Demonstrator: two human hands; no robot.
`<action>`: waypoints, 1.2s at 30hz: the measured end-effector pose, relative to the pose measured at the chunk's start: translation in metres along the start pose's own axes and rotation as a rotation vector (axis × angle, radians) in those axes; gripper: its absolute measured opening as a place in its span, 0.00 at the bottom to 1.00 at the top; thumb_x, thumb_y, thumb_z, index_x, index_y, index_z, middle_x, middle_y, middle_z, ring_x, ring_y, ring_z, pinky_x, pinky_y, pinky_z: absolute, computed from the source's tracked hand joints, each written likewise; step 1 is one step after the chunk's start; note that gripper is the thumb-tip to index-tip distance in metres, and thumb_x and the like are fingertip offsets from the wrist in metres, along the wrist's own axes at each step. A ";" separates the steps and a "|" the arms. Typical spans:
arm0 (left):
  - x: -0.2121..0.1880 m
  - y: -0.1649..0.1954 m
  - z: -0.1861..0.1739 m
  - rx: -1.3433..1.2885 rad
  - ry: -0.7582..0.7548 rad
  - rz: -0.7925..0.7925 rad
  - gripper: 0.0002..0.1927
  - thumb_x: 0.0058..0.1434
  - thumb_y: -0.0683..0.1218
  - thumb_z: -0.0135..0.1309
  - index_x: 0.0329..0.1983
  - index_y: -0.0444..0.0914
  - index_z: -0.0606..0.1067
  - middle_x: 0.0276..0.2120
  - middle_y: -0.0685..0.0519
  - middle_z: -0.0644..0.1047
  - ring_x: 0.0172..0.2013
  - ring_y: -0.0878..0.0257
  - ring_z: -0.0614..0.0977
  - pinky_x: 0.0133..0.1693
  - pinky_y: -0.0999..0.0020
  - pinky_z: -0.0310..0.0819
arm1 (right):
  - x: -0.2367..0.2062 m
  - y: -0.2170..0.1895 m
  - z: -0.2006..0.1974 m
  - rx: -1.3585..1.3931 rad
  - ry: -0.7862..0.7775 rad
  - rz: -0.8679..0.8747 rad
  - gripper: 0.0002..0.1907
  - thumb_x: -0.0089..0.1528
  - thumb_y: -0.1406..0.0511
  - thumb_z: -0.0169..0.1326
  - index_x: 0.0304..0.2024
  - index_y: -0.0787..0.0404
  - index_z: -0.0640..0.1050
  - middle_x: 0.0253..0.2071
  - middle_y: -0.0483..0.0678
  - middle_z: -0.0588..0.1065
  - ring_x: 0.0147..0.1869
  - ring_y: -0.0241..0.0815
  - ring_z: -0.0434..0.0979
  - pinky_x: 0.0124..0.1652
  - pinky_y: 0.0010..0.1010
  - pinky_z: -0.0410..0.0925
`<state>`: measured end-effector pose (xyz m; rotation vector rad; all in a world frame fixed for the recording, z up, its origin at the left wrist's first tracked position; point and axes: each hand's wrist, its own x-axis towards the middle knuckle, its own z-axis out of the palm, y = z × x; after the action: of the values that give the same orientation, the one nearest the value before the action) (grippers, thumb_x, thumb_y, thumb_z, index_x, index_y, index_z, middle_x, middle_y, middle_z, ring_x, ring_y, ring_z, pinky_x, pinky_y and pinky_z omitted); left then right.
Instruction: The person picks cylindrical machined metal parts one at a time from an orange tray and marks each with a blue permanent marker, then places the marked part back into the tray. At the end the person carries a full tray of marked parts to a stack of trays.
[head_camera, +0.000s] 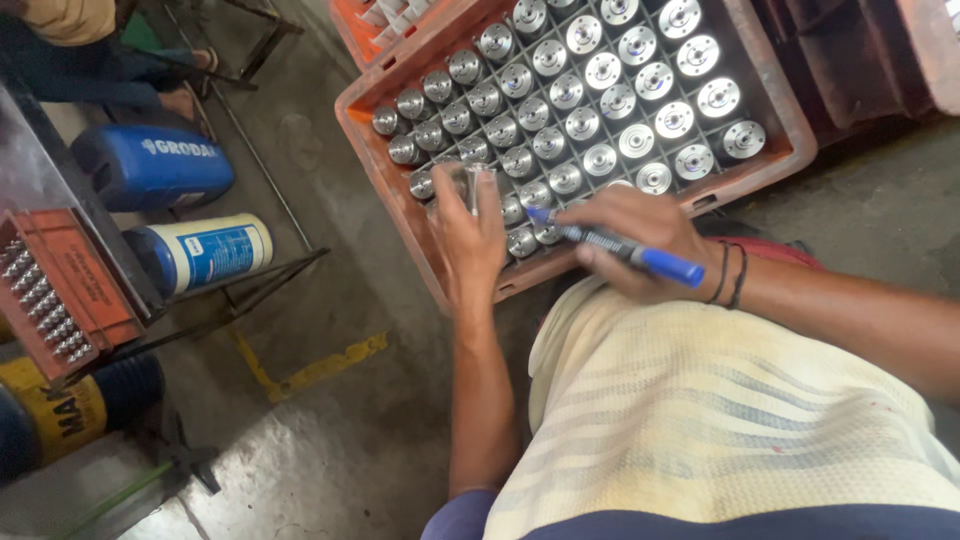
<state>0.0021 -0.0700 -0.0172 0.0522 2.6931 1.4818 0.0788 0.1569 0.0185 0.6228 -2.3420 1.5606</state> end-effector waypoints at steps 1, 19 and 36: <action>0.002 0.001 -0.009 0.242 -0.013 0.093 0.20 0.62 0.51 0.58 0.52 0.35 0.75 0.40 0.42 0.78 0.38 0.48 0.82 0.39 0.55 0.76 | 0.001 0.002 -0.005 0.014 0.041 0.028 0.14 0.62 0.68 0.55 0.50 0.67 0.77 0.36 0.54 0.78 0.36 0.46 0.79 0.38 0.35 0.71; 0.022 0.019 -0.009 -0.673 -0.175 0.043 0.26 0.61 0.62 0.59 0.48 0.37 0.77 0.40 0.48 0.79 0.38 0.60 0.81 0.40 0.61 0.79 | -0.016 -0.001 -0.016 -0.092 0.003 -0.033 0.15 0.60 0.68 0.58 0.50 0.65 0.78 0.36 0.52 0.78 0.37 0.45 0.79 0.37 0.35 0.72; -0.001 -0.001 0.055 -1.003 -0.202 -0.333 0.16 0.65 0.44 0.49 0.55 0.38 0.67 0.37 0.48 0.76 0.30 0.61 0.80 0.29 0.67 0.76 | -0.011 -0.002 -0.008 -0.008 -0.032 -0.004 0.17 0.59 0.68 0.59 0.51 0.64 0.77 0.38 0.52 0.78 0.37 0.47 0.78 0.38 0.38 0.71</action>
<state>0.0073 -0.0242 -0.0470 -0.2626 1.4589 2.3088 0.0891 0.1660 0.0180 0.6548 -2.3680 1.5501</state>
